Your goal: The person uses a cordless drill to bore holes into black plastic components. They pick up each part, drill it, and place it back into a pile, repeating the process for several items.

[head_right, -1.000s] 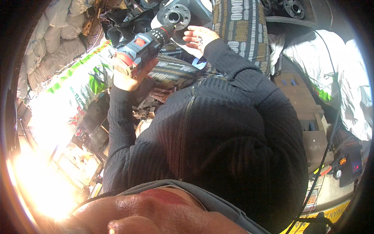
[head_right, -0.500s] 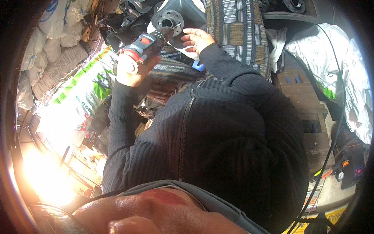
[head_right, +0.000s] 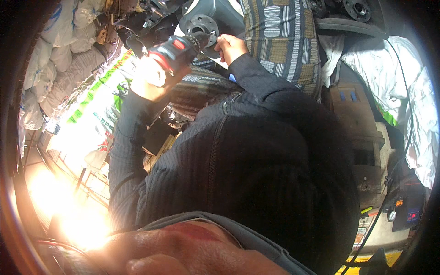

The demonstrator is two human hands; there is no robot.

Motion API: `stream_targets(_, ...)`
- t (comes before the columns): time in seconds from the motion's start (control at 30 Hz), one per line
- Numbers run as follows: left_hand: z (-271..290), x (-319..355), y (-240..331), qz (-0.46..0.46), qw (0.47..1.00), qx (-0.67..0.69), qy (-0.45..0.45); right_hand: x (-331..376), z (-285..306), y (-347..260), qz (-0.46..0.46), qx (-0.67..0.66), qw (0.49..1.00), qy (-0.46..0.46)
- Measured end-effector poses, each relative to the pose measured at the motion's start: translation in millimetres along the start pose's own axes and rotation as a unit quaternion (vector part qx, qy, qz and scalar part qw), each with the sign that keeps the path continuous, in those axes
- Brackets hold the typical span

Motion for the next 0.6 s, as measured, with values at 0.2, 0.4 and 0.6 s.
stream_targets(0.2,3.7,-4.5,-6.0,0.040,0.983,0.170,0.048,-2.0,3.0,-6.2,0.019,0.088,0.996,0.028)
stream_targets(0.4,-8.5,-14.0,-13.4,0.055,0.994,0.096,0.013,-1.4,5.0,-12.2,0.074,0.112,0.990,0.045)
stream_targets(0.6,-3.2,-5.2,-5.8,0.069,0.980,0.180,0.046,-10.2,5.5,-5.4,0.062,0.110,0.991,0.050)
Point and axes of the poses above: each hand's wrist, its own x-axis away from the middle knuckle, its own z-axis out of the back of the hand, y = z × x, the point moved 7 cm from there along -x, towards the middle knuckle, and after that the axes turned 3 degrees about x, right-handed, at the moved point
